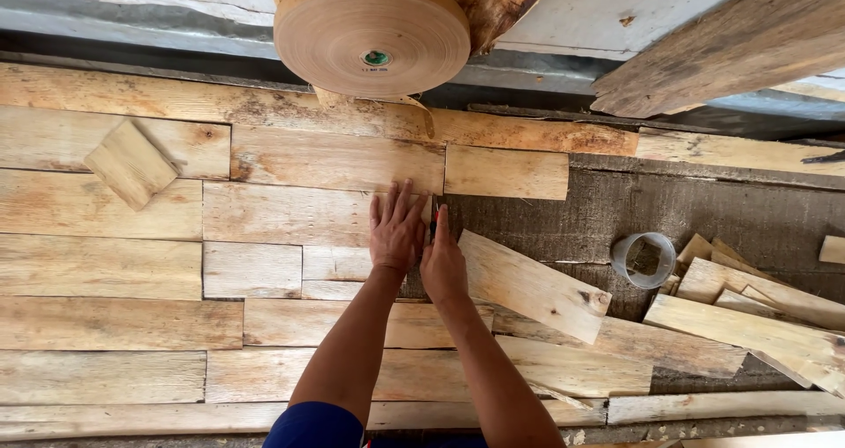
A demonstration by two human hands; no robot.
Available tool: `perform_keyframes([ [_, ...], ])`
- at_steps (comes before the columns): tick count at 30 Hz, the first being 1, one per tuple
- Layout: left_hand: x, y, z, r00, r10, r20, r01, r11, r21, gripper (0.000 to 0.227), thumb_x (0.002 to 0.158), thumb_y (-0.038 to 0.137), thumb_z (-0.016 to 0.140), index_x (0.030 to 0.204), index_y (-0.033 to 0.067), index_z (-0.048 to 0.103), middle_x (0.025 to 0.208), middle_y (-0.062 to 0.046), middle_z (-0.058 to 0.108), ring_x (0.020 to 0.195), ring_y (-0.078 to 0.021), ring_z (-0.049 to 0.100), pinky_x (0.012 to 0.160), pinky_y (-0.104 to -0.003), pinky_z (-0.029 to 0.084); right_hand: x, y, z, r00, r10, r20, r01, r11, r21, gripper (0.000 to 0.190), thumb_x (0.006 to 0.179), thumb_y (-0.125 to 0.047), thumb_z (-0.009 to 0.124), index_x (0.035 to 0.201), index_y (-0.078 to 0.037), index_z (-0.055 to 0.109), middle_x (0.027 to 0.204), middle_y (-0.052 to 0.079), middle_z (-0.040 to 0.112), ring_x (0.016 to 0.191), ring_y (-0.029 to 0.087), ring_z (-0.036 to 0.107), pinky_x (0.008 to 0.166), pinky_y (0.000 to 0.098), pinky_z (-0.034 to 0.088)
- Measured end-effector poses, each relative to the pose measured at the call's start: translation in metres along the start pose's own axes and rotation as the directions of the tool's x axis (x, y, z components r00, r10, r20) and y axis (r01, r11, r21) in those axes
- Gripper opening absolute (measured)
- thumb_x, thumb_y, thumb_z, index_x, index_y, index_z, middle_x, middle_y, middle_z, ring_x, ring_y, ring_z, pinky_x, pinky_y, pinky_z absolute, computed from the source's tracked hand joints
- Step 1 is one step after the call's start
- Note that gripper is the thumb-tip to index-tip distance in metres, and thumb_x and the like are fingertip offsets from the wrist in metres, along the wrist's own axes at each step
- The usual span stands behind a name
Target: Arranging and cutting thin wooden strips to fit into a panel structure.
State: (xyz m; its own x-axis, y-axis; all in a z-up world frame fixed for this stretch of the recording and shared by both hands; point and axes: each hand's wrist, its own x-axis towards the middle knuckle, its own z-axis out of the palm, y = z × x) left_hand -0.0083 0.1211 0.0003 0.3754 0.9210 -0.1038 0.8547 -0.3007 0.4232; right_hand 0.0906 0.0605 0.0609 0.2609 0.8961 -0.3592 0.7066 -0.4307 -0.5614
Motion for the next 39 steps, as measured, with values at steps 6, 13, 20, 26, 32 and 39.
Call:
perform_keyframes([
  [6, 0.000, -0.002, 0.004, 1.000, 0.006, -0.019, -0.006, 1.000, 0.002, 0.057, 0.102, 0.032, 0.047, 0.159, 0.0310, 0.040, 0.173, -0.002, 0.021, 0.160, -0.0243, 0.015, 0.129, -0.053, 0.005, 0.000, -0.001, 0.000, 1.000, -0.003, -0.003, 0.003, 1.000, -0.020, 0.085, 0.097, -0.004, 0.054, 0.166, -0.010, 0.005, 0.129, 0.028, 0.066, 0.086, 0.040, 0.073, 0.065, 0.0467, 0.061],
  [13, 0.000, -0.002, 0.003, 1.000, 0.008, -0.009, -0.008, 1.000, -0.006, 0.058, 0.102, 0.033, 0.047, 0.159, 0.0301, 0.040, 0.173, -0.003, 0.020, 0.160, -0.0250, 0.015, 0.128, -0.053, 0.006, 0.001, -0.001, 0.001, 1.000, -0.017, -0.017, 0.017, 1.000, 0.001, 0.084, 0.097, -0.004, 0.054, 0.165, -0.009, 0.005, 0.129, 0.028, 0.066, 0.082, 0.037, 0.074, 0.062, 0.0447, 0.062],
  [20, -0.001, -0.002, 0.003, 0.999, 0.015, -0.029, -0.015, 1.000, -0.008, 0.056, 0.103, 0.033, 0.046, 0.159, 0.0297, 0.040, 0.173, -0.003, 0.021, 0.160, -0.0252, 0.015, 0.129, -0.053, 0.006, 0.001, -0.001, 0.002, 1.000, -0.012, -0.014, 0.012, 1.000, -0.026, 0.085, 0.097, -0.004, 0.055, 0.166, -0.009, 0.005, 0.125, 0.028, 0.068, 0.084, 0.039, 0.073, 0.064, 0.0462, 0.061],
  [26, 0.000, -0.004, 0.009, 1.000, 0.011, -0.012, -0.011, 1.000, 0.016, 0.056, 0.104, 0.035, 0.045, 0.160, 0.0301, 0.038, 0.173, -0.002, 0.019, 0.160, -0.0246, 0.013, 0.129, -0.053, 0.004, 0.002, -0.007, 0.008, 1.000, 0.016, -0.019, -0.016, 0.999, -0.037, 0.084, 0.101, -0.010, 0.055, 0.165, -0.008, 0.001, 0.126, 0.032, 0.064, 0.087, 0.042, 0.073, 0.066, 0.0468, 0.062],
  [32, 0.001, -0.004, 0.011, 1.000, 0.012, 0.007, -0.012, 0.999, 0.030, 0.058, 0.104, 0.037, 0.044, 0.161, 0.0314, 0.035, 0.173, -0.002, 0.016, 0.160, -0.0239, 0.012, 0.128, -0.053, 0.003, 0.005, -0.021, -0.001, 0.993, 0.105, 0.046, -0.101, 0.992, -0.075, 0.084, 0.103, -0.014, 0.056, 0.166, -0.009, 0.000, 0.111, 0.031, 0.068, 0.079, 0.040, 0.073, 0.063, 0.0475, 0.062],
  [39, 0.001, -0.003, 0.007, 1.000, 0.011, 0.020, -0.012, 0.998, 0.061, 0.059, 0.103, 0.037, 0.046, 0.161, 0.0311, 0.035, 0.173, -0.001, 0.015, 0.160, -0.0237, 0.011, 0.128, -0.051, 0.003, 0.007, -0.027, -0.015, 0.979, 0.159, 0.131, -0.145, 0.983, -0.112, 0.088, 0.099, -0.010, 0.057, 0.168, -0.011, 0.002, 0.088, 0.024, 0.073, 0.068, 0.037, 0.071, 0.060, 0.0475, 0.058],
])
